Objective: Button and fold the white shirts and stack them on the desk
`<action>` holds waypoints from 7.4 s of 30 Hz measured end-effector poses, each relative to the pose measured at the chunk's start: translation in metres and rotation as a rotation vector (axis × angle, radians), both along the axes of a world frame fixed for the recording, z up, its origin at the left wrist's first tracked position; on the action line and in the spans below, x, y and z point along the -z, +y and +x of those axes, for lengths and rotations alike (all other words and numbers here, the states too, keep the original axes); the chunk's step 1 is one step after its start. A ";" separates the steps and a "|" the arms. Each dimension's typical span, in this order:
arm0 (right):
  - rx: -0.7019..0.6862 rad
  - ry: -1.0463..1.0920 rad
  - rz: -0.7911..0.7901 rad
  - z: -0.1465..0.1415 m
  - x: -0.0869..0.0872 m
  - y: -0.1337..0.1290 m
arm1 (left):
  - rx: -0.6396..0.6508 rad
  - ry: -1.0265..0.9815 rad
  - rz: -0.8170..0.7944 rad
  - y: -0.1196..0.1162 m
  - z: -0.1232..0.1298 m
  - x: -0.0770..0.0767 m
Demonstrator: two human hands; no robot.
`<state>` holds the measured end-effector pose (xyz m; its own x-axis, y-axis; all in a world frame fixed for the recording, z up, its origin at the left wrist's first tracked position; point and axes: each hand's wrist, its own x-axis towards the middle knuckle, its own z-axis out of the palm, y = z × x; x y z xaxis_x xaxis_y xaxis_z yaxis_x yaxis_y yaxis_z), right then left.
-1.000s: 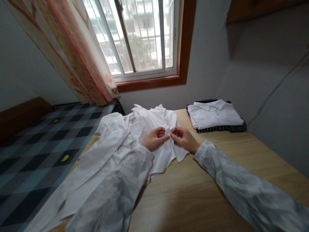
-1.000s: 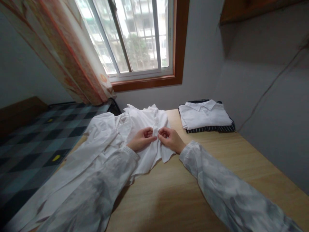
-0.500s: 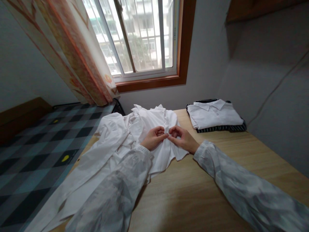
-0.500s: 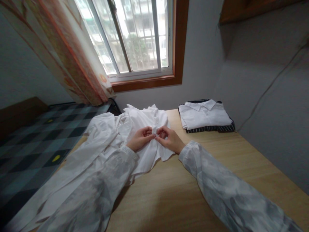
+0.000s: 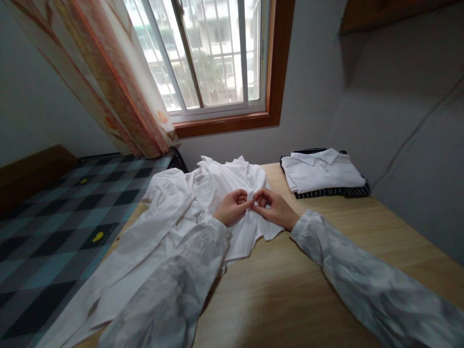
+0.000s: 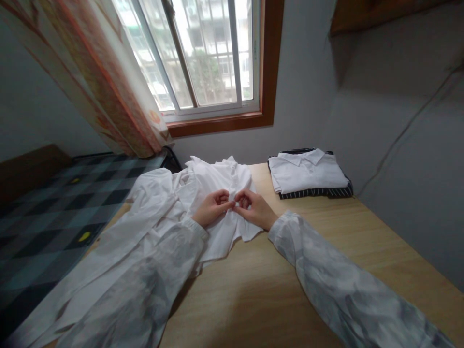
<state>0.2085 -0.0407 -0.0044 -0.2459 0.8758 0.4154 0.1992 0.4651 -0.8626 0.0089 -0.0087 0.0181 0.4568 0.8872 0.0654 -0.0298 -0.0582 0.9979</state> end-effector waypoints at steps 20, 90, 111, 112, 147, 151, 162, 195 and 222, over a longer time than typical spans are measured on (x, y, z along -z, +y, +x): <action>0.141 -0.236 0.143 0.002 0.000 -0.005 | -0.022 -0.046 0.018 0.005 -0.003 0.006; 0.225 -0.088 0.207 0.001 0.003 -0.002 | -0.059 0.077 0.151 -0.003 0.000 0.003; 0.228 -0.188 0.235 0.002 0.004 -0.002 | -0.082 0.107 0.190 -0.002 -0.003 0.007; 0.224 -0.190 0.235 0.002 0.004 -0.002 | -0.093 0.117 0.201 -0.001 -0.003 0.008; 0.000 -0.083 0.104 0.004 0.003 0.005 | -0.036 0.132 0.179 0.000 -0.002 0.009; 0.013 -0.094 0.105 0.004 0.001 0.004 | -0.045 0.161 0.185 -0.001 -0.003 0.007; 0.026 -0.137 0.001 0.004 0.001 0.002 | 0.006 0.185 0.231 -0.001 -0.005 0.009; -0.055 -0.135 -0.039 0.005 0.001 0.002 | 0.083 0.175 0.236 0.001 -0.004 0.010; 0.561 -0.526 0.168 0.007 0.024 0.013 | -0.010 0.177 0.223 -0.004 -0.002 0.015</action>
<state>0.2159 -0.0273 -0.0282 0.0130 0.8630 0.5051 0.8055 0.2903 -0.5167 0.0066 -0.0126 0.0032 0.4699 0.8643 0.1794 0.1458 -0.2764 0.9499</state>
